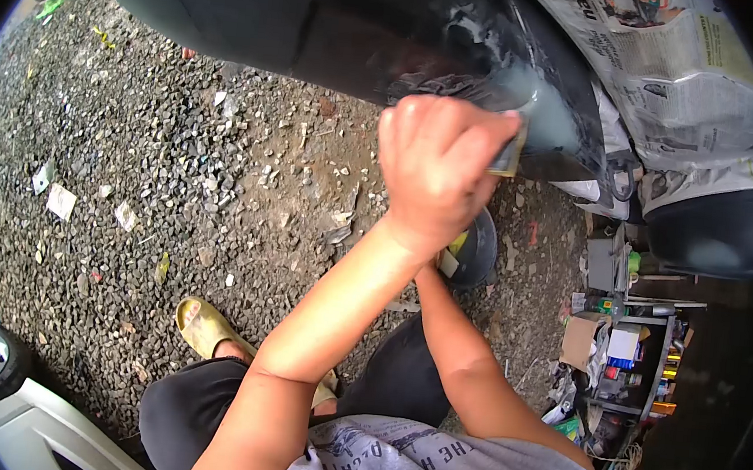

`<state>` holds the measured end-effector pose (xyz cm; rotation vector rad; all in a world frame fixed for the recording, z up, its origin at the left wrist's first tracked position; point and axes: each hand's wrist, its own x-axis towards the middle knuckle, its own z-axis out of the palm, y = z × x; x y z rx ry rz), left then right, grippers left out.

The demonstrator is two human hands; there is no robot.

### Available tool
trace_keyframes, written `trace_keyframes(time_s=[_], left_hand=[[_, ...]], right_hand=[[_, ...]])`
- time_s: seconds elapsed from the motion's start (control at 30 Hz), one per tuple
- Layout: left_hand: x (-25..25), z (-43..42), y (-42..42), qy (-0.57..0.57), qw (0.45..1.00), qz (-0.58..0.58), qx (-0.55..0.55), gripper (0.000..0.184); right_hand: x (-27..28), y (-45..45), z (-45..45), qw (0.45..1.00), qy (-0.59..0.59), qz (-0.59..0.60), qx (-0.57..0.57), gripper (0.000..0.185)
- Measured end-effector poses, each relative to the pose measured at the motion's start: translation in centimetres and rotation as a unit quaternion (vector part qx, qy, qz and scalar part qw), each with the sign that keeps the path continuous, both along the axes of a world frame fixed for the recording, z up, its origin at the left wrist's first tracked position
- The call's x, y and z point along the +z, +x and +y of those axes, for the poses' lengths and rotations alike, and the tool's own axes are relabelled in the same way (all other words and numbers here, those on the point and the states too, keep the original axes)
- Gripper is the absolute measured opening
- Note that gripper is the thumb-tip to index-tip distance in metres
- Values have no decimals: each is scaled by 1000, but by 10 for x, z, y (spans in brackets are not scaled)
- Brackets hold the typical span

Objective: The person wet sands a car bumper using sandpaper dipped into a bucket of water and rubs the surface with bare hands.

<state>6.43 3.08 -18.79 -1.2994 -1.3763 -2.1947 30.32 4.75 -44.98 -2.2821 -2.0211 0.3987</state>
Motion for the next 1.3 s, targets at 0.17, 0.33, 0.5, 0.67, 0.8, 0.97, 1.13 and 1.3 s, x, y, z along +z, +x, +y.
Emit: trace_keyframes(time_s=[0.17, 0.33, 0.5, 0.67, 0.8, 0.97, 1.13, 1.3], left_hand=[[-19, 4, -2, -3, 1000, 15, -11, 34], [2, 0, -4, 4, 1000, 17, -6, 32], [-28, 4, -1, 2, 1000, 1, -1, 32], [-7, 3, 0, 19, 1000, 18, -4, 34], [-51, 4, 3, -20, 1000, 3, 6, 34], [-8, 5, -3, 32, 999, 31, -4, 32], [-36, 4, 1, -5, 1000, 21, 0, 34], [-81, -6, 3, -104, 995, -4, -1, 33]], right_hand=[[-53, 27, 13, 999, 47, -12, 21, 79], [-8, 4, -8, 1000, 9, -11, -9, 77], [-3, -3, 3, 1000, 23, -17, -3, 77], [-5, 11, -1, 999, -36, -1, 1, 77], [2, -4, 1, 1000, 5, -19, -10, 78], [-6, 7, 4, 999, -44, -8, 4, 75], [-8, 4, 9, 1000, -18, -16, -6, 76], [-16, 4, 5, 999, 23, -47, -5, 79]])
